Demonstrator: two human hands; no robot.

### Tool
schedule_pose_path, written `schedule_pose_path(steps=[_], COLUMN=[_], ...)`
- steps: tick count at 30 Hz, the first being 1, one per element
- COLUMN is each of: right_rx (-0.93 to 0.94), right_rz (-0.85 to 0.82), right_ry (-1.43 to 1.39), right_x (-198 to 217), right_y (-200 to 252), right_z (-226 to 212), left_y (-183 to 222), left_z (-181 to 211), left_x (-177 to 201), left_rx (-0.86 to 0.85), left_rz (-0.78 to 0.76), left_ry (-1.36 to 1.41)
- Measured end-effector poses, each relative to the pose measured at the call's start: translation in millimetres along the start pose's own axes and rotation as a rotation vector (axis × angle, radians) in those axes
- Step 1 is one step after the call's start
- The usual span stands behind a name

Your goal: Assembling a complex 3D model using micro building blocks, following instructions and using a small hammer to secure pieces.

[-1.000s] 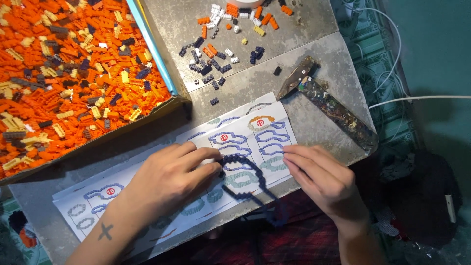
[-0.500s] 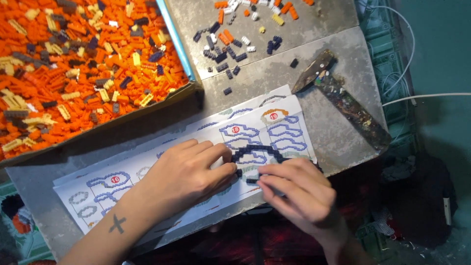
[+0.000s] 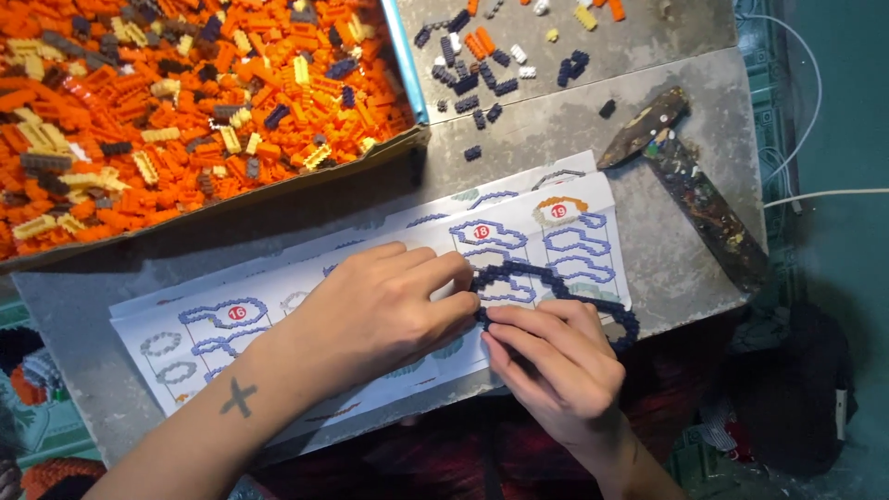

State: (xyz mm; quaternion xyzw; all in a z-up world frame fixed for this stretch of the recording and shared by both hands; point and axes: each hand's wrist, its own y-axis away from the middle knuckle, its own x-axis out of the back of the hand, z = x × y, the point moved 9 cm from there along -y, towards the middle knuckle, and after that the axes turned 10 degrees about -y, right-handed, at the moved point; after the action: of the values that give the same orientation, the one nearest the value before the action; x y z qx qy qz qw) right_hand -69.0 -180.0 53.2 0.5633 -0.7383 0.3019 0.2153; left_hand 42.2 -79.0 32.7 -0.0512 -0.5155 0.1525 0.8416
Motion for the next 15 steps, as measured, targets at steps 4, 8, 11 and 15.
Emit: schedule_pose_path(steps=[4, 8, 11, 15], right_rx=[-0.014, -0.005, 0.006, -0.009], right_rz=[-0.014, -0.004, -0.007, -0.014], right_ry=[0.005, 0.023, 0.054, 0.1], right_x=[-3.1, -3.9, -4.7, -5.0], right_y=[2.9, 3.7, 5.3, 3.3], right_z=[2.8, 0.6, -1.0, -9.7], left_y=[0.7, 1.7, 1.9, 1.6], left_z=[-0.9, -0.9, -0.6, -0.7], left_x=[-0.2, -1.0, -1.0, -2.9], left_rx=[0.006, 0.007, 0.006, 0.008], left_rz=[0.01, 0.022, 0.031, 0.017], left_ry=[-0.008, -0.006, -0.017, -0.022])
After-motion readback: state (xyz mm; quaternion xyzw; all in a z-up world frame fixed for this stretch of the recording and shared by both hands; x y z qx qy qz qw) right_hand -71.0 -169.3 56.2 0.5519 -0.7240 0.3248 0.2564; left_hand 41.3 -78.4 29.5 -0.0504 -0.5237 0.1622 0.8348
